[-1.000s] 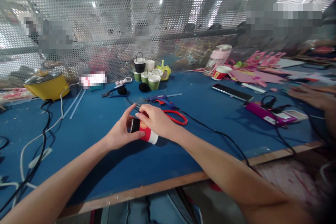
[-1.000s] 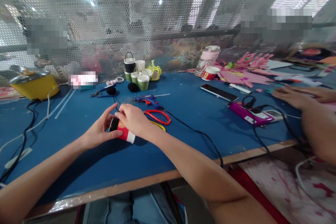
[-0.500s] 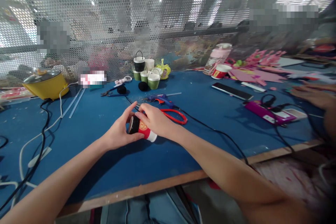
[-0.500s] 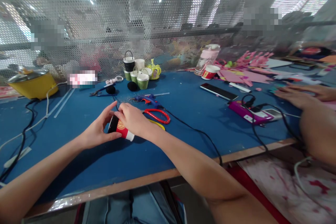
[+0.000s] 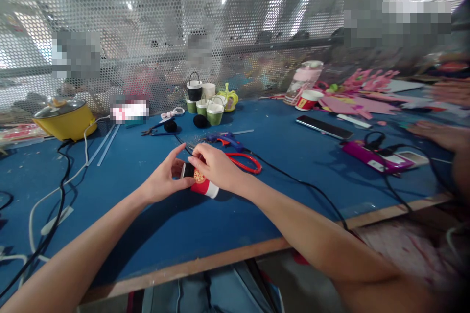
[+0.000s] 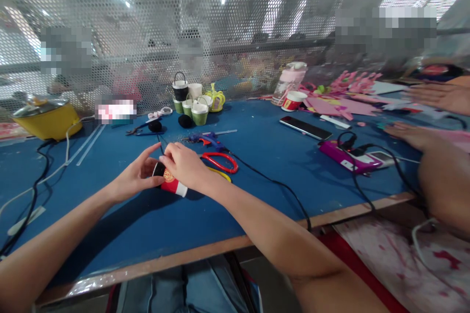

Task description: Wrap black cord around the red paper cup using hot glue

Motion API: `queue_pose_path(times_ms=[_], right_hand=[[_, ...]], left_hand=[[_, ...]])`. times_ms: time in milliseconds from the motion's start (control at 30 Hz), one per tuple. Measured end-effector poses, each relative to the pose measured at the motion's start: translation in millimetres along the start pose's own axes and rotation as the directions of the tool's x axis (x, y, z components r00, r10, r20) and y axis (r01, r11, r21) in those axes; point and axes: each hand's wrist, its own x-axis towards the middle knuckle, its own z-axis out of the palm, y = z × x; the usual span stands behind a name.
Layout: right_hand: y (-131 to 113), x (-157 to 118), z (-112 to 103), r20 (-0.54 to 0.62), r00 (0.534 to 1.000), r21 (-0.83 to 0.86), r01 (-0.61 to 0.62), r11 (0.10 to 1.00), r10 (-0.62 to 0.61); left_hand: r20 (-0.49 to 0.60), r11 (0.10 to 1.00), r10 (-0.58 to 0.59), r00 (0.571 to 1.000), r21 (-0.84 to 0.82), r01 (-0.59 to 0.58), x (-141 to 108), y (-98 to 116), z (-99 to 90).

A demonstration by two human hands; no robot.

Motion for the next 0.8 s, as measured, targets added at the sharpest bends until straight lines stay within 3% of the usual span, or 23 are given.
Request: queue_pose_path(times_ms=[233, 367, 533, 700, 733, 800], right_hand=[[-6, 36, -15, -0.046, 0.998, 0.178, -0.03, 0.984, 0.038], [-21, 59, -12, -0.024, 0.999, 0.183, -0.026, 0.983, 0.031], [-40, 82, -3, 0.092, 0.994, 0.263, 0.024, 0.965, -0.05], [-52, 101, -12, -0.01, 0.992, 0.333, 0.123, 0.935, -0.127], [-54, 103, -15, 0.056, 0.983, 0.297, 0.15, 0.943, -0.174], [-57, 104, -22, 0.304, 0.925, 0.218, 0.165, 0.962, -0.228]], left_hand=[[-0.076, 0.993, -0.018, 0.997, -0.118, 0.009, 0, 2, 4.7], [0.033, 0.998, -0.023, 0.999, -0.059, 0.025, -2, 4, 4.1], [0.185, 0.999, 0.054, 0.981, -0.006, -0.054, -5, 2, 3.4], [0.245, 0.993, 0.107, 0.963, 0.011, -0.114, -8, -1, 4.4], [0.239, 0.992, 0.121, 0.963, 0.007, -0.126, -8, -1, 4.6], [0.221, 0.987, 0.156, 0.963, -0.005, -0.159, -8, -3, 5.0]])
